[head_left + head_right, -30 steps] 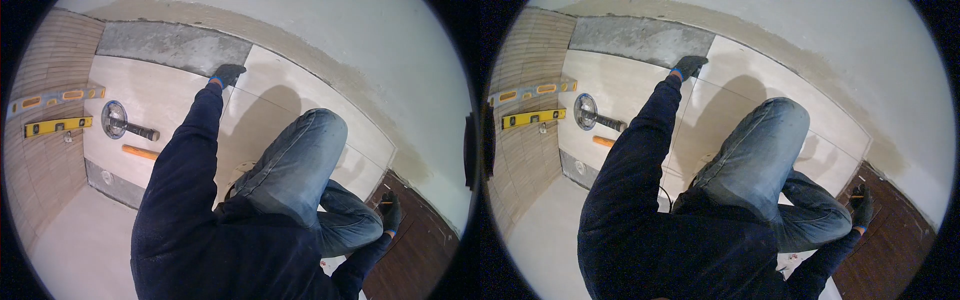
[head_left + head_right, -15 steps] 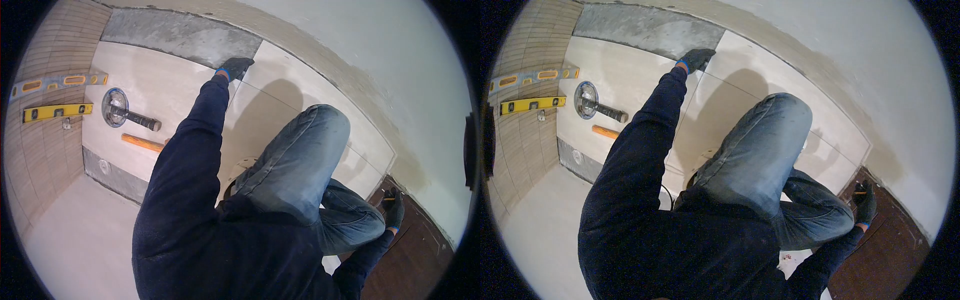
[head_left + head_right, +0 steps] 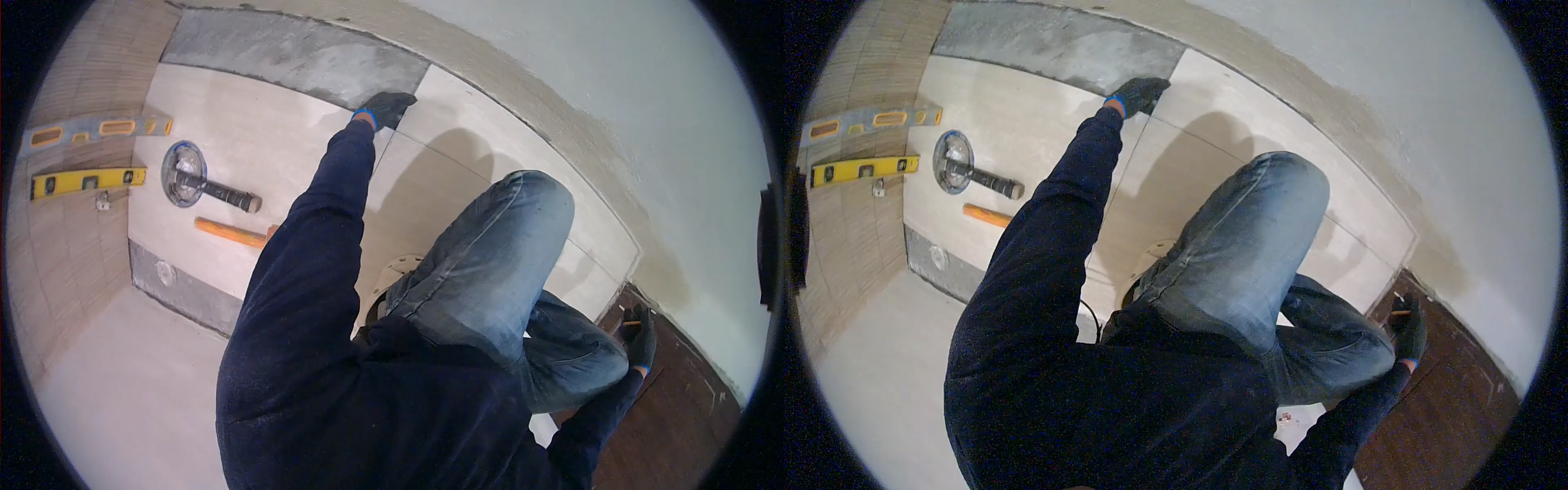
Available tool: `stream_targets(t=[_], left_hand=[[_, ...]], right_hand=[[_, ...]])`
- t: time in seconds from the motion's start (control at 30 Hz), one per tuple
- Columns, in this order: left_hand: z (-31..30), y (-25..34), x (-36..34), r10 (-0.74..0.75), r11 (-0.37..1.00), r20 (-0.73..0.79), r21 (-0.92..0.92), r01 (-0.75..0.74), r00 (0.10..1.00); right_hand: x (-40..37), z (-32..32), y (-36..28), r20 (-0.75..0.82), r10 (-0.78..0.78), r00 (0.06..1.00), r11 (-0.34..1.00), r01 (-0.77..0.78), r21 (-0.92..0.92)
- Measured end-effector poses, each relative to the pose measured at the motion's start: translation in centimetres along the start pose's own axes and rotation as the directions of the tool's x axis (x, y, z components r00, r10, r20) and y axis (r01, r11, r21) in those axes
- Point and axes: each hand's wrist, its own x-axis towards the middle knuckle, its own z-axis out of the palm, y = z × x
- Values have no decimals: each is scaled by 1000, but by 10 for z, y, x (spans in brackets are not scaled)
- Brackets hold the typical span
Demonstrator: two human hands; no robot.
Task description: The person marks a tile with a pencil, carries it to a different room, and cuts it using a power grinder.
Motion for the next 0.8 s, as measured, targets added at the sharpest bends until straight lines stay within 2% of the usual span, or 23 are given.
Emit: stream_targets(t=[0.03,0.07,0.1,0.13,0.17,0.2,0.23,0.27,0.3,0.33,0.37,0.4,0.43,0.47,0.53,0.57,0.6,0.63,0.73,0.8], left_hand=[[-4,-18,6,231,963,26,139,-233,973],[-6,-36,17,455,848,93,258,-463,886],[-9,-62,30,521,727,157,434,-532,839],[-17,-76,46,584,558,240,574,-599,775],[-20,-74,39,647,321,289,736,-596,706],[-24,-78,40,638,246,326,773,-585,698],[-29,-86,52,611,229,340,789,-571,715],[-28,-69,46,522,303,312,802,-515,793],[-23,-56,35,313,769,187,526,-364,931],[-2,-3,6,56,965,36,256,-64,998],[-3,-9,12,107,939,72,319,-125,992],[-2,-44,34,526,817,14,267,-511,850],[5,-28,26,285,958,-31,26,-285,958],[7,-11,19,9,979,-14,-203,-11,1000],[21,0,16,52,980,-69,-190,-65,996],[19,0,19,14,978,-50,-208,-25,999],[16,-4,26,-28,974,-32,-224,20,999],[16,-3,28,-46,975,-14,-219,42,999],[8,-16,41,-81,981,37,-176,87,996],[16,1,26,-85,982,-85,-177,68,993]], right_hand=[[0,0,2,-21,2,1000,1000,-1,12],[2,-1,4,24,-131,991,974,133,-181],[2,-7,1,77,-243,967,896,254,-365],[-7,9,-11,76,-262,962,793,260,-551],[-15,18,-20,73,-174,982,903,189,-386],[-21,26,-33,-15,-55,998,980,51,-194],[-12,14,-16,85,-290,953,828,295,-478],[7,0,-2,39,-200,979,852,193,-486],[-13,8,-6,66,-290,955,905,295,-307],[-2,-2,10,45,-261,964,921,263,-288],[-12,3,1,6,-74,997,995,73,60],[-8,-7,15,67,-243,968,924,252,-289],[-16,-7,10,65,-210,976,935,220,-280],[-28,-4,5,36,-46,998,997,44,62],[-38,-10,20,-37,-186,982,977,181,-113],[-44,-17,38,-70,-181,981,980,174,-92],[-50,-19,60,-92,-373,923,838,293,-459],[-57,-22,81,-36,-536,843,558,322,-765],[-87,-29,151,-52,-519,853,599,320,-734],[-84,-41,242,-127,-456,881,685,256,-681]])
